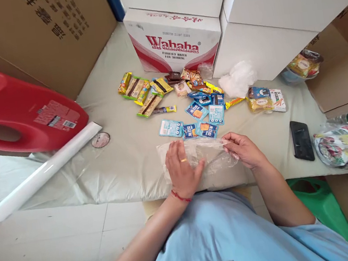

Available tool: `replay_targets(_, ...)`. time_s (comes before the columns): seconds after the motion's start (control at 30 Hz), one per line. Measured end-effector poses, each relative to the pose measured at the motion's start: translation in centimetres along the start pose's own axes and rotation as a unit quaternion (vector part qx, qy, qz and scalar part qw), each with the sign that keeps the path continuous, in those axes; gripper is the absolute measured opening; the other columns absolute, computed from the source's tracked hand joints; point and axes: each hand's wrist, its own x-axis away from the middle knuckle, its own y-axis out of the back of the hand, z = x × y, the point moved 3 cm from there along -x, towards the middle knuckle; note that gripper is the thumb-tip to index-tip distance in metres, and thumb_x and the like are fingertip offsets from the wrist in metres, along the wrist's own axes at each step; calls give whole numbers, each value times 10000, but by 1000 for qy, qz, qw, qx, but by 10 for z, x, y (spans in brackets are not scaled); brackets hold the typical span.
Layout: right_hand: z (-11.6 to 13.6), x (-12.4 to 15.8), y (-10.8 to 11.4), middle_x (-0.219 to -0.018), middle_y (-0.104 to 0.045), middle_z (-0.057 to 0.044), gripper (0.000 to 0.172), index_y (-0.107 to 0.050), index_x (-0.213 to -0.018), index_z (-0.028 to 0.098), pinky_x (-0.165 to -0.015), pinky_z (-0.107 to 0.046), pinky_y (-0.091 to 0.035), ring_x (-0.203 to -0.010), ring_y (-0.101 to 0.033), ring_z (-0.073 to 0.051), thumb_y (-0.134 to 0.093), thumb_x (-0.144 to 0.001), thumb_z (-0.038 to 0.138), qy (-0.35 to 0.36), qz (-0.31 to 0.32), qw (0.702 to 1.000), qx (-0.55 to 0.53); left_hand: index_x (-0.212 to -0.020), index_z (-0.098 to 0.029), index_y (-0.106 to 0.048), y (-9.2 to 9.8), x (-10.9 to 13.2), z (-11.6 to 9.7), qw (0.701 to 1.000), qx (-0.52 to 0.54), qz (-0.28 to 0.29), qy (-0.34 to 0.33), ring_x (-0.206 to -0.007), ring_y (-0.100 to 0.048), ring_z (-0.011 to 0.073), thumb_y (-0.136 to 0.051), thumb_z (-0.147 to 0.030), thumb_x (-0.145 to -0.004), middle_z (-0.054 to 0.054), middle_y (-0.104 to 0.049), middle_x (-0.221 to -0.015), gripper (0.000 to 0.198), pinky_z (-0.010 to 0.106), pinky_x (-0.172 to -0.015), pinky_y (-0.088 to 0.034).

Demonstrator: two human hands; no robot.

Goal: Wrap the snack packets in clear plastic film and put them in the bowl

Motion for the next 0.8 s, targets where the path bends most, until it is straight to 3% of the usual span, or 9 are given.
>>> replay_targets(0.1,20,-3,18,-632,-584,55,380,-696,-875,197,-400,-197,-282,-446,-397,-58,-865,-745,512,9,11,999,33,-956,-227,-707,10,-19,14,996,47,26,66,-1224,-617,345,-695,-401,-815,119,-715,-1090,225,501,-1128,-422)
replay_targets(0.17,39,-8,34,-724,-626,37,386,-729,-936,210,-459,-198,-397,-536,-504,-77,-917,-691,441,36,1,999,26,-828,-237,-673,19,-29,15,977,133,84,141,-902,-680,258,-681,-402,-808,45,-695,-839,166,402,-898,-531)
replay_targets(0.27,63,-16,51,-1068,-695,-6,511,-730,-1092,279,-766,-256,-575,-907,-678,-140,-960,-646,377,119,-41,991,-47,-822,-239,-570,27,-35,7,906,304,110,272,-589,-597,149,-702,-412,-772,-50,-567,-634,223,263,-571,-449)
replay_targets(0.37,59,-17,49,-1203,-692,-21,532,-696,-1138,322,-934,-319,-575,-1139,-662,-180,-922,-699,521,170,-114,971,-127,-840,-240,-497,26,-35,-3,850,406,56,331,-507,-537,92,-728,-386,-732,-96,-489,-605,294,208,-491,-363)
replay_targets(0.5,6,-14,6,-1131,-731,-77,674,-709,-1093,266,-903,-355,-583,-1089,-680,-222,-857,-646,748,52,-103,983,-144,-797,-227,-475,18,-29,-9,826,448,24,342,-518,-512,67,-764,-411,-745,-92,-473,-625,346,195,-504,-377)
replay_targets(0.57,-14,-14,-23,-1116,-737,-74,623,-728,-1052,245,-891,-338,-569,-1074,-676,-224,-865,-661,710,25,-57,993,-101,-767,-223,-478,17,-26,-11,825,451,31,339,-527,-499,68,-780,-438,-754,-81,-477,-637,371,199,-502,-382)
replay_targets(0.63,-18,-17,-43,-1030,-739,-45,494,-736,-942,231,-856,-312,-558,-1006,-669,-207,-876,-693,634,49,-39,996,-59,-732,-216,-489,22,-25,-10,831,442,45,333,-531,-476,70,-778,-484,-776,-66,-476,-639,397,202,-489,-378)
replay_targets(0.7,-13,-22,-48,-919,-724,-22,439,-705,-830,224,-791,-299,-564,-901,-662,-186,-865,-708,615,67,-49,995,-57,-698,-210,-513,35,-28,-3,840,424,62,334,-508,-425,72,-759,-556,-800,-56,-447,-605,437,201,-453,-344)
replay_targets(0.8,-4,-28,-36,-822,-697,-4,466,-654,-789,225,-588,-256,-535,-696,-636,-144,-852,-701,638,37,-60,995,-78,-650,-202,-538,63,-41,21,842,387,111,359,-448,-324,62,-761,-643,-777,-64,-370,-524,510,193,-395,-249)
